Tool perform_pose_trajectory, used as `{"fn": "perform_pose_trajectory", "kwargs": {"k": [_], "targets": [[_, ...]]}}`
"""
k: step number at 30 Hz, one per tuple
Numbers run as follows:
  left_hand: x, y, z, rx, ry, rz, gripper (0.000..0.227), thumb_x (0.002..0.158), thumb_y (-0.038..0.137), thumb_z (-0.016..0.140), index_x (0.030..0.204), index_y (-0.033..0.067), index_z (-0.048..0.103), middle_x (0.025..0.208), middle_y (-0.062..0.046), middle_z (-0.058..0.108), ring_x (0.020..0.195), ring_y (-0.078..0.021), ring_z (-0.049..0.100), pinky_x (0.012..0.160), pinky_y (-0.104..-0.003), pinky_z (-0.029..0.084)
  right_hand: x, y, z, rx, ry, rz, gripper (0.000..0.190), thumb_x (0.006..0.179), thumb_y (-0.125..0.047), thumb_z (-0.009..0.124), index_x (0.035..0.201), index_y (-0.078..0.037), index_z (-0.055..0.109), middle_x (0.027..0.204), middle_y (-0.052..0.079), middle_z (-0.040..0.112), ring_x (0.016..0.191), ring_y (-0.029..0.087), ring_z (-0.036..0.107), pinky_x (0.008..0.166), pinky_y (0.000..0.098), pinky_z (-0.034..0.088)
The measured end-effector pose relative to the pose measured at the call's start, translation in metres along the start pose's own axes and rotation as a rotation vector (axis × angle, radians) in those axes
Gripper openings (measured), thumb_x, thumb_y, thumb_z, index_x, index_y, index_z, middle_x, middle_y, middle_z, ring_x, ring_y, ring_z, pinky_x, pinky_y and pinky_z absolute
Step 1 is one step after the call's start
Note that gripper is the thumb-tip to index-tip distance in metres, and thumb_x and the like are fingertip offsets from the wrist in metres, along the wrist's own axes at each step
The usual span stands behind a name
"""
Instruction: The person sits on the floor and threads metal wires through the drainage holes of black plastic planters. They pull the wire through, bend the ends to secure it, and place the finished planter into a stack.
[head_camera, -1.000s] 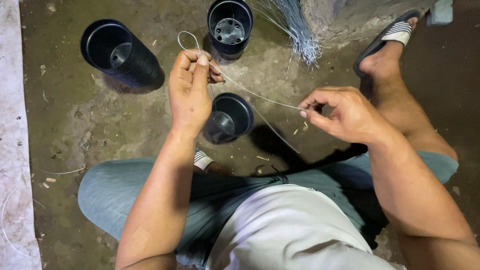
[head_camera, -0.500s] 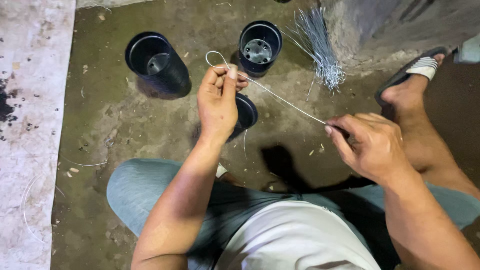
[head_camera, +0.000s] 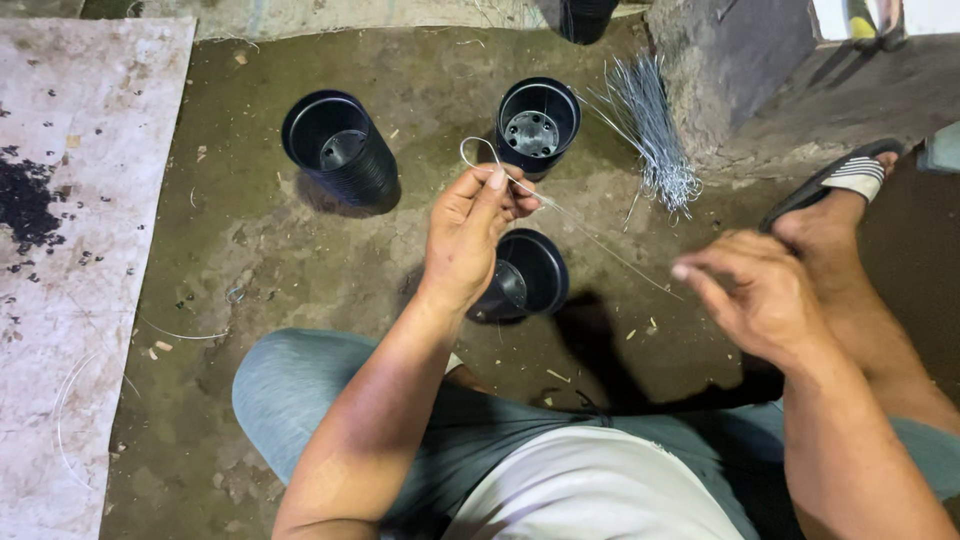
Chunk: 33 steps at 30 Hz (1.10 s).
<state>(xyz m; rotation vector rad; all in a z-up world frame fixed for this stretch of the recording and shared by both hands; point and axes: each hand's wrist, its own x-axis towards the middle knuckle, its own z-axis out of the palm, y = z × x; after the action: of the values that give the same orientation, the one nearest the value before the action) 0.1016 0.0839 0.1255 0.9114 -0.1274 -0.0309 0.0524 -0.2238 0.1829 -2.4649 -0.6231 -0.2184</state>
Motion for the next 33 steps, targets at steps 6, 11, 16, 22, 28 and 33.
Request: {"fn": "perform_pose_trajectory", "kwargs": {"k": [6, 11, 16, 22, 28, 33], "targets": [[-0.003, -0.004, 0.004, -0.020, -0.033, -0.074, 0.025, 0.110, 0.021, 0.056, 0.118, -0.0006, 0.066, 0.107, -0.011, 0.071, 0.096, -0.0199, 0.069, 0.090, -0.035, 0.055, -0.006, 0.009, 0.021, 0.272, -0.270, 0.182, 0.014, 0.081, -0.014, 0.079, 0.094, -0.010, 0.080, 0.088, 0.006, 0.075, 0.080, 0.021, 0.072, 0.074, 0.0338, 0.056], [-0.003, -0.001, 0.003, -0.018, -0.059, -0.071, 0.029, 0.111, 0.022, 0.056, 0.122, -0.0023, 0.066, 0.108, -0.012, 0.070, 0.098, -0.0204, 0.069, 0.092, -0.035, 0.056, -0.009, 0.017, 0.025, 0.195, -0.144, 0.174, 0.012, 0.085, -0.013, 0.078, 0.096, -0.009, 0.079, 0.091, 0.005, 0.075, 0.084, 0.019, 0.072, 0.076, 0.0314, 0.055], [-0.004, 0.003, 0.006, -0.002, -0.071, -0.092, 0.032, 0.111, 0.023, 0.054, 0.124, -0.0031, 0.066, 0.109, -0.013, 0.071, 0.099, -0.0210, 0.071, 0.091, -0.035, 0.057, -0.006, 0.023, 0.020, 0.156, -0.061, 0.145, 0.014, 0.085, -0.012, 0.078, 0.099, -0.009, 0.079, 0.093, 0.005, 0.073, 0.085, 0.020, 0.069, 0.076, 0.0305, 0.053], [-0.004, 0.005, 0.010, 0.143, -0.029, -0.056, 0.031, 0.111, 0.023, 0.052, 0.123, -0.0028, 0.065, 0.108, -0.013, 0.072, 0.095, -0.0190, 0.072, 0.087, -0.033, 0.059, -0.007, 0.013, 0.032, 0.213, -0.277, 0.201, 0.014, 0.080, -0.018, 0.082, 0.092, -0.011, 0.081, 0.083, 0.004, 0.073, 0.073, 0.017, 0.070, 0.068, 0.0304, 0.055], [-0.003, 0.004, 0.012, 0.228, -0.023, -0.017, 0.025, 0.110, 0.020, 0.054, 0.118, -0.0016, 0.064, 0.105, -0.013, 0.073, 0.091, -0.0174, 0.072, 0.084, -0.032, 0.060, -0.014, 0.014, 0.052, 0.400, -0.530, 0.484, 0.017, 0.085, -0.021, 0.075, 0.097, -0.013, 0.082, 0.077, 0.001, 0.081, 0.065, 0.011, 0.072, 0.060, 0.0284, 0.056], [-0.008, 0.007, 0.013, 0.241, -0.068, 0.009, 0.021, 0.111, 0.019, 0.054, 0.116, -0.0004, 0.062, 0.104, -0.013, 0.073, 0.090, -0.0160, 0.071, 0.083, -0.031, 0.060, -0.021, 0.025, 0.066, 0.586, -0.542, 0.533, 0.019, 0.088, -0.020, 0.074, 0.098, -0.005, 0.081, 0.074, 0.008, 0.079, 0.065, 0.012, 0.070, 0.060, 0.0293, 0.056]]}}
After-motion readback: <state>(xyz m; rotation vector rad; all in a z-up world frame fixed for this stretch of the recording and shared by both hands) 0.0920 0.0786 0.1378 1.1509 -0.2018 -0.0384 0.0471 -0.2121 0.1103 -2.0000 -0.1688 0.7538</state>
